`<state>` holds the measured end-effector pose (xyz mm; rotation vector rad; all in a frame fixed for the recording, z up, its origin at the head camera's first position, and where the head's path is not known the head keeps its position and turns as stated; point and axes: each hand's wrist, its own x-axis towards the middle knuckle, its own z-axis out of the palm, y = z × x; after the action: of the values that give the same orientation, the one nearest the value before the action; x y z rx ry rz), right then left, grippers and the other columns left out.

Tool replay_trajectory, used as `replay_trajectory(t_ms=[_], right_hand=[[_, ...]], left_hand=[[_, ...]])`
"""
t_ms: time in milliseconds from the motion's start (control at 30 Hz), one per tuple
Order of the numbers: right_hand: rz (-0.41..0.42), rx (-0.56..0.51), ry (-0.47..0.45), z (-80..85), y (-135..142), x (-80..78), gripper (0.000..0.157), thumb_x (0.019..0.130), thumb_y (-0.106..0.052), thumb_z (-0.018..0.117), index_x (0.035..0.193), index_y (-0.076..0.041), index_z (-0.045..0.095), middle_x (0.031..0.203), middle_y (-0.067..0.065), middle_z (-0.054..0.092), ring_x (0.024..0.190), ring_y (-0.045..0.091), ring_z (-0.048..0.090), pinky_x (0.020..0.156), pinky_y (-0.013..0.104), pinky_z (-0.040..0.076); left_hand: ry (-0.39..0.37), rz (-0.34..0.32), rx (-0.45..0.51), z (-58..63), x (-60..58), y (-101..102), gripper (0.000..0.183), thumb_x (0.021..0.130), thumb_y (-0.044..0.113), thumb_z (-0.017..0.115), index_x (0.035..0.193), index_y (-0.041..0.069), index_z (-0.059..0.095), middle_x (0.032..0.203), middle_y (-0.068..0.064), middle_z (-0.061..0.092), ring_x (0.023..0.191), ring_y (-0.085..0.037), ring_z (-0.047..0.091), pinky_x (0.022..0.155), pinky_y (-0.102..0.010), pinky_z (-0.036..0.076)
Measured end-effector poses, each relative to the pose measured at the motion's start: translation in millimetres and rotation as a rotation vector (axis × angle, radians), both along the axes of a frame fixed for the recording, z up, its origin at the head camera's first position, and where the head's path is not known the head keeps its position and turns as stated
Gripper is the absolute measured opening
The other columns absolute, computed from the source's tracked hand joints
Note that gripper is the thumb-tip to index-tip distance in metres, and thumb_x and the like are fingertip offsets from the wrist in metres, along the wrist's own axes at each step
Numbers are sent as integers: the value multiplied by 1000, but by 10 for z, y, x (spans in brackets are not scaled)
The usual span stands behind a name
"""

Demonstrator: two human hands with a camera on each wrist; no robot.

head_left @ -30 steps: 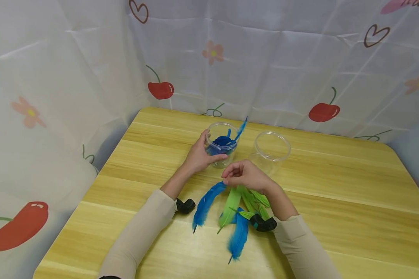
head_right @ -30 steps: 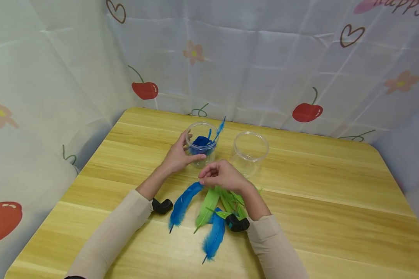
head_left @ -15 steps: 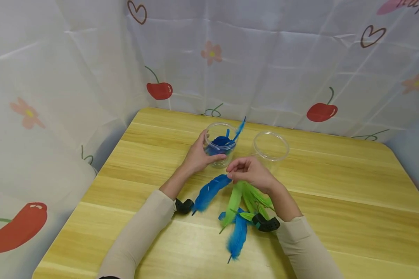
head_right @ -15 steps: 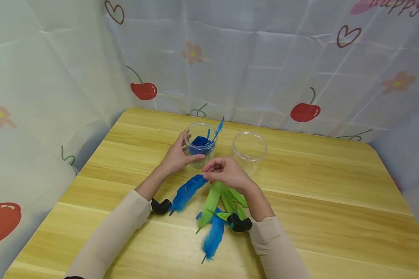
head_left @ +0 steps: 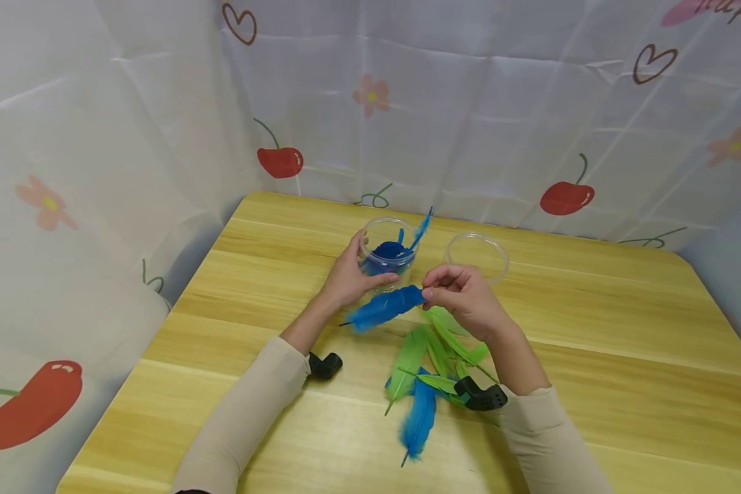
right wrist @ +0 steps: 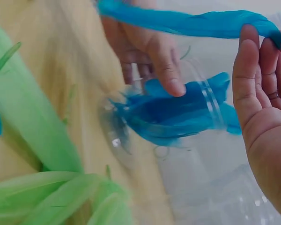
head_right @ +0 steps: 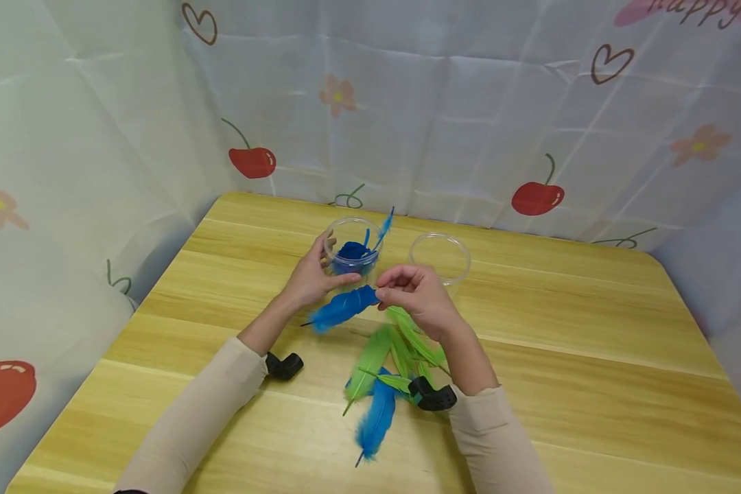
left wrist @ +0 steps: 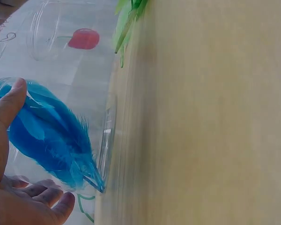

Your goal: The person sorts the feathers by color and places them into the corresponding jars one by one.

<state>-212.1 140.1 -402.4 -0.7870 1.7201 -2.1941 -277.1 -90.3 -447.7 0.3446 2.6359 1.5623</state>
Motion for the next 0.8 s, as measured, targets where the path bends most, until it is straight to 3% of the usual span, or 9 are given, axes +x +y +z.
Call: replay_trajectory(t_ms=[200,433,533,633,800], right_hand=[[15,-155,59,127,75,9,12,93,4,65,96,-5,72,87,2,69,73,14,67,74,27,57],[-134,-310,40,286,151,7,13,93,6,62,95,-3,72,87,5,68,75,16,66,75,27,57],[-201,-385,4,337,152,-9,13,93,8,62,93,0,72,86,7,69,75,18,68,75,28,57],[-265,-451,-31,379,146,-22,12,92,9,62,91,2,72,85,10,69,75,20,70,75,28,58],[-409,-502,-73,447,119,-44,10,91,8,64,89,1,71,84,11,65,75,21,70,75,28,58]], left_hand=[[1,-2,-5,-11,-4,-11,107,78,44,83,158,18,17,155,-14,35,139,-36,38,108,-56,37],[58,-19,-5,-2,-28,-17,88,84,4,73,156,11,22,153,-15,39,134,-38,44,107,-53,39],[41,-34,7,-10,-27,-28,94,84,14,78,157,15,19,154,-14,38,136,-37,41,107,-54,38],[28,-40,16,-14,-22,-31,108,77,38,86,158,18,17,154,-14,37,138,-36,38,107,-54,37],[20,-27,9,-15,-24,-19,110,76,43,85,158,19,16,154,-14,36,139,-36,37,109,-53,36]])
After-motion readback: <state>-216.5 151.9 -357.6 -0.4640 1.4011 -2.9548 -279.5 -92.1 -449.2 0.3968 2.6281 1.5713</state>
